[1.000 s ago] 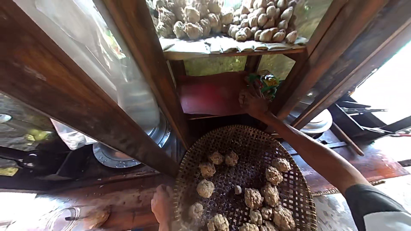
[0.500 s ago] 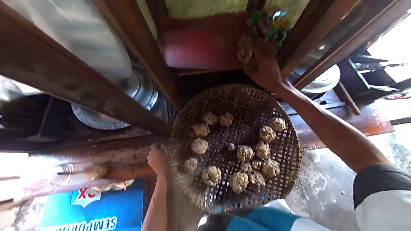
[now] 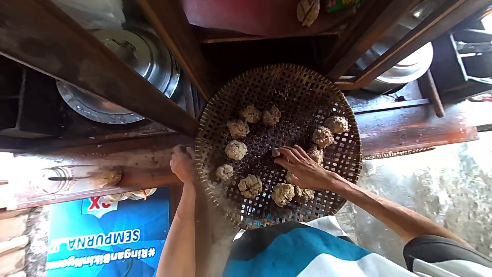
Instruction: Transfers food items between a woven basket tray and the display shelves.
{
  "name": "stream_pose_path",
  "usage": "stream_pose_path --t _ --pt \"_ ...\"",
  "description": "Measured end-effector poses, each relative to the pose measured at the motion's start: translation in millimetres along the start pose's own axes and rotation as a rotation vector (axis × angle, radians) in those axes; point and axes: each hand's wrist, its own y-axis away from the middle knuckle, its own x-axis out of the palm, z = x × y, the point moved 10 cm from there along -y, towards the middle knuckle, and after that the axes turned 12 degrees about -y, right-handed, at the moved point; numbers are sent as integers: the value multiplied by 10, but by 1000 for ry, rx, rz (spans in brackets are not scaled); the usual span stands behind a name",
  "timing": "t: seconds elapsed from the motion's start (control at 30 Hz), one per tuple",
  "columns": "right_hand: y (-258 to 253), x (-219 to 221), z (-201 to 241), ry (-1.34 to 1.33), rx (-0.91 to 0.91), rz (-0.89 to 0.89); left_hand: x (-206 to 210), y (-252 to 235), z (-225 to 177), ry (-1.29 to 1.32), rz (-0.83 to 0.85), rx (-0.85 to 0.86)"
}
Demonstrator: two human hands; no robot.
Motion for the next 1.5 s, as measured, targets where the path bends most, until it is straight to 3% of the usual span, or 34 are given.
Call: stream_pose_path --t 0.07,0.13,0.3,0.47,0.57,0.67,0.77,0.87,0.97,1.07,1.3,1.5 --pt "155 116 59 46 -102 104 -1 -1 0 5 -8 -1" --pt "260 235 20 127 -83 218 0 5 0 5 -15 7" --pt "57 293 -51 217 -143 370 30 4 21 -9 -15 1" --pt "-126 338 -30 162 -279 388 26 -6 20 -7 -2 -9" --pt "-238 -57 -93 -206 -171 148 38 -27 34 -4 8 -19" --pt "-215 -681 -273 -860 -43 -171 95 -45 78 -2 3 -25" --pt "-71 -1069 -278 -1160 -75 -226 90 -59 78 16 14 -16" --pt "161 -936 -220 -789 -49 -92 54 -45 53 8 22 -12" --pt "358 -319 -206 -139 118 181 4 -39 26 7 -11 1" --pt "464 145 -299 161 300 375 -25 -20 -11 -5 -12 15" --pt "364 298 -205 311 512 396 -88 -16 -93 -7 -52 27" --pt "291 242 -143 254 365 430 -95 -33 -84 17 -75 49"
